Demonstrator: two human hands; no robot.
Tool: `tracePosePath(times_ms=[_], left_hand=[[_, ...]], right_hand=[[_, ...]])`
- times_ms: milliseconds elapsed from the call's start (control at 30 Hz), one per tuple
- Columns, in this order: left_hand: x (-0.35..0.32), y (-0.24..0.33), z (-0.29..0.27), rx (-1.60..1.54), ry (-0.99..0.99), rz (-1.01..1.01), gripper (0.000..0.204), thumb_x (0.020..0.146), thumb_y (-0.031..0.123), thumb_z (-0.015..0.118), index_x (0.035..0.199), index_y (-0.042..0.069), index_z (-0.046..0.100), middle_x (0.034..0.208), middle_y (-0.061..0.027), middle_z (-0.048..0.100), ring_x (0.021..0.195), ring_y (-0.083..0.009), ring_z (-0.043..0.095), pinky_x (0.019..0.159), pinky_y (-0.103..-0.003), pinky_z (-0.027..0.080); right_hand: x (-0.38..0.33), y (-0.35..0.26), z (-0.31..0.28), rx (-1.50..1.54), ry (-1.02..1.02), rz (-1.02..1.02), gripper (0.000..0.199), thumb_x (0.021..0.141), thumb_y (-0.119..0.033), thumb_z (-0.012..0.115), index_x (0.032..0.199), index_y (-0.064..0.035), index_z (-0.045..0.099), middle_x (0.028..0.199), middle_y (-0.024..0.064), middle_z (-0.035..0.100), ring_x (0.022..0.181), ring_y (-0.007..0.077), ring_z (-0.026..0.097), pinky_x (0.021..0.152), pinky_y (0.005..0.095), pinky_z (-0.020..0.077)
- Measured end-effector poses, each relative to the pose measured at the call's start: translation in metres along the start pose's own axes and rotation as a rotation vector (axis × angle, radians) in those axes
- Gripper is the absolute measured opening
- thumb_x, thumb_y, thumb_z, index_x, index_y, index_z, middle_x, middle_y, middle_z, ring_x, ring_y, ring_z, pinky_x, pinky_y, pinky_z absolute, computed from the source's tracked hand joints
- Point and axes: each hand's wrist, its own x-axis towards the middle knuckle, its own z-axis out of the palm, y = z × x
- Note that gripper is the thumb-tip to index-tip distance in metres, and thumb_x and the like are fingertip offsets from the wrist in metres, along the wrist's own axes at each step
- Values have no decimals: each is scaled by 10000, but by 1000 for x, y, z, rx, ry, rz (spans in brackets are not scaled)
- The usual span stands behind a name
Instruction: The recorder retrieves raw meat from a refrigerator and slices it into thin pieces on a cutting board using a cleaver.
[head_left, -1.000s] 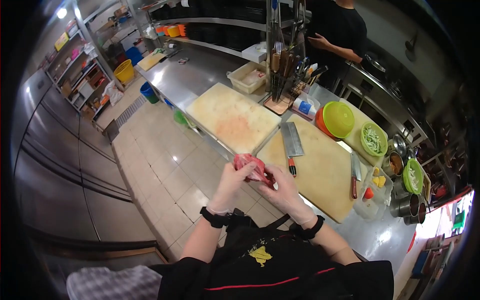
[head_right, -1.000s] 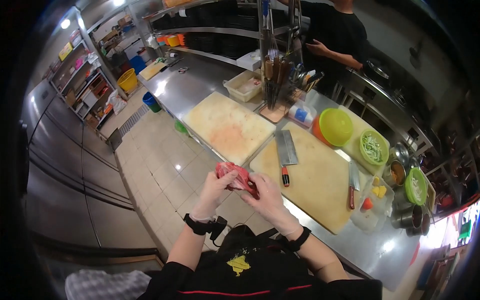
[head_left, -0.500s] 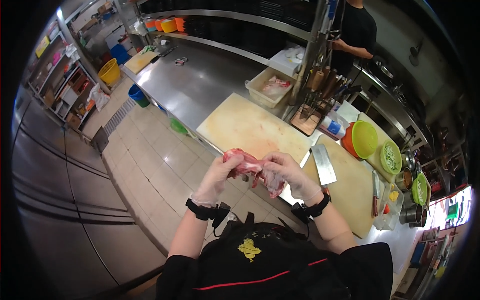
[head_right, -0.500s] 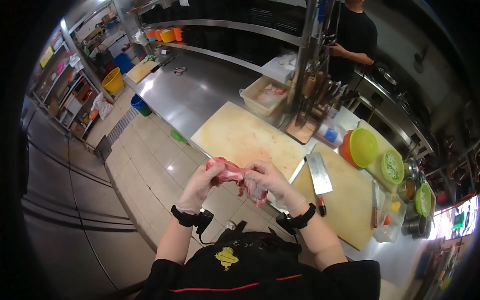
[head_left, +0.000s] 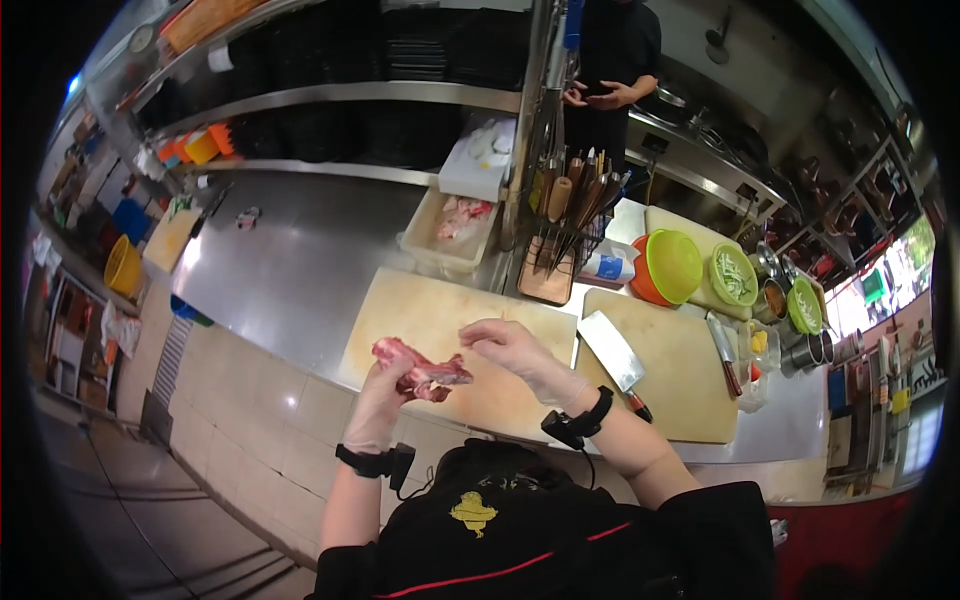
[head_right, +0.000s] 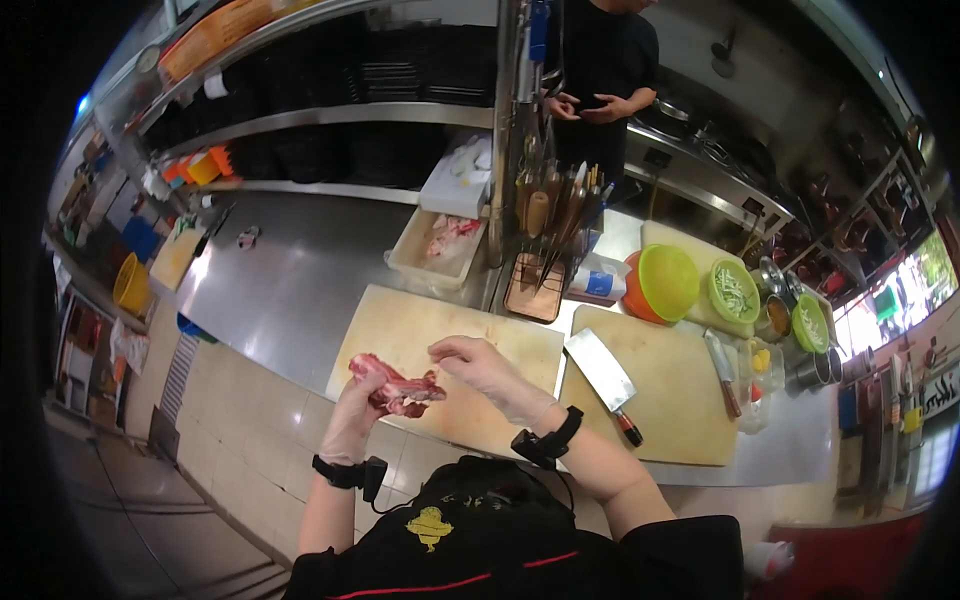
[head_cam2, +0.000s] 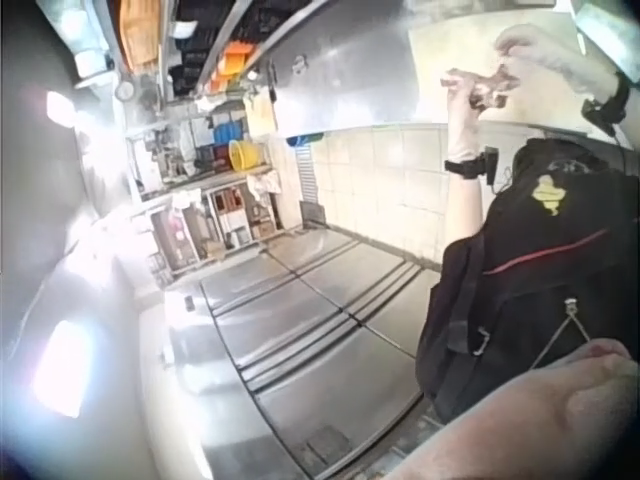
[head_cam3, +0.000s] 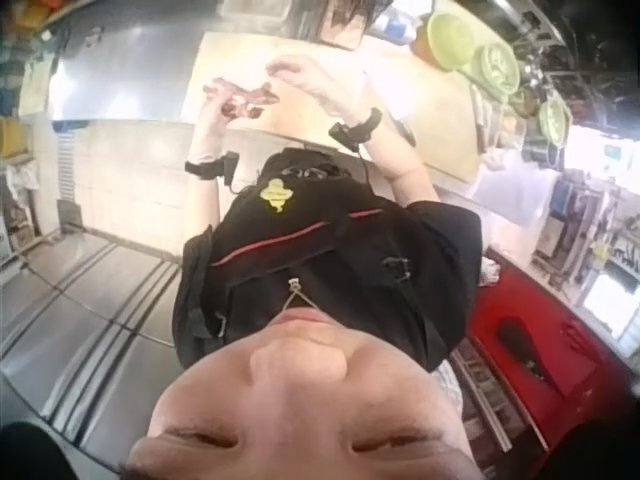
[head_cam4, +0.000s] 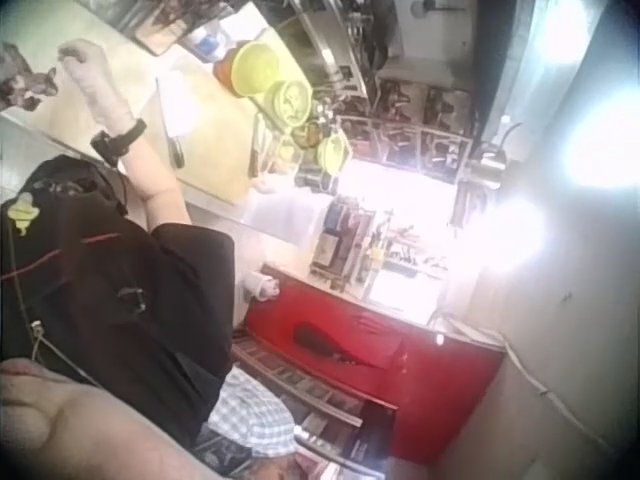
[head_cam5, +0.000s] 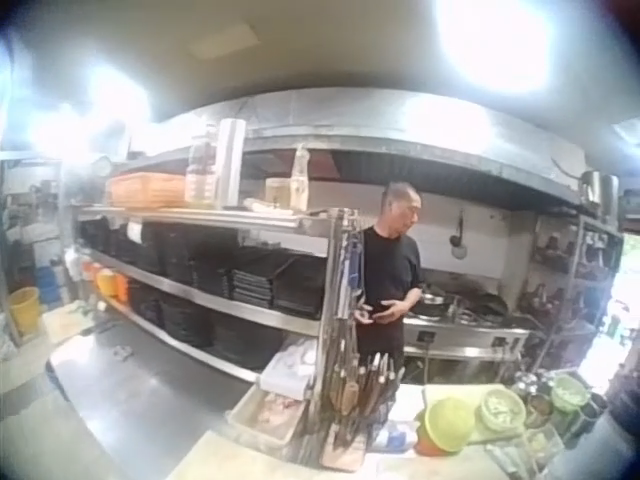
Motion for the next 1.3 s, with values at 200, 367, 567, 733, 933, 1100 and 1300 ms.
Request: tracePosePath(times_ms=[200, 367, 567, 733, 933, 1100, 1300], left_hand=[[35, -4, -45, 48, 145, -130, 267, 864, 82, 538, 1117, 4, 504, 1029, -119, 611, 935, -238, 646, 801, -388, 574], [76, 16, -44, 3, -63, -160, 275, 877, 72, 523, 1142, 2, 505, 1034, -128, 618, 927, -239, 648, 801, -398, 575], [115, 19, -85, 98, -90, -247, 370, 905, 299, 604, 1178, 56, 547, 1136, -102, 602, 1020, -235, 613, 823, -436, 530], [101, 9, -163, 432, 164, -274, 490, 881, 385, 615, 1246, 65, 543, 1166, -92, 596, 1067, -223, 582, 842, -389, 483], [49, 25, -233, 276, 308, -134, 504, 879, 384, 612, 1252, 51, 547, 1158, -105, 606, 1066, -225, 584, 865, -355, 454], [10, -7, -280, 83, 450, -115, 504, 875, 409, 603, 1236, 60, 567, 1180, -100, 603, 1052, -217, 583, 856, -347, 439], [-20, -36, -299, 70, 506, -109, 549, 882, 447, 570, 1273, 63, 544, 1236, -106, 571, 1107, -224, 553, 919, -365, 418]], right_hand=[[-5, 5, -60, -8, 204, 133, 237, 916, -145, 557, 1076, 10, 635, 1007, 63, 647, 993, 130, 591, 891, 272, 453], [-14, 6, -103, -118, 348, 139, 244, 914, -177, 544, 1031, 13, 643, 939, 54, 650, 912, 131, 602, 832, 259, 460], [-12, -35, -118, -259, 471, 123, 253, 902, -189, 548, 1020, 17, 636, 939, 55, 651, 905, 141, 599, 808, 268, 458], [9, -80, -132, -532, 658, 92, 344, 908, -202, 560, 1164, 26, 581, 1024, 85, 647, 972, 162, 588, 863, 283, 455], [60, -111, -170, -1467, 693, 14, 391, 792, -122, 657, 1156, 0, 584, 1082, 197, 603, 1018, 315, 599, 857, 384, 489], [96, -105, -187, -1728, 594, 160, 372, 719, -130, 721, 1045, 22, 626, 1020, 206, 597, 971, 344, 605, 818, 419, 505], [117, -99, -188, -2049, 138, 398, 165, 690, -216, 729, 758, -67, 707, 749, 86, 671, 765, 294, 659, 734, 371, 504]])
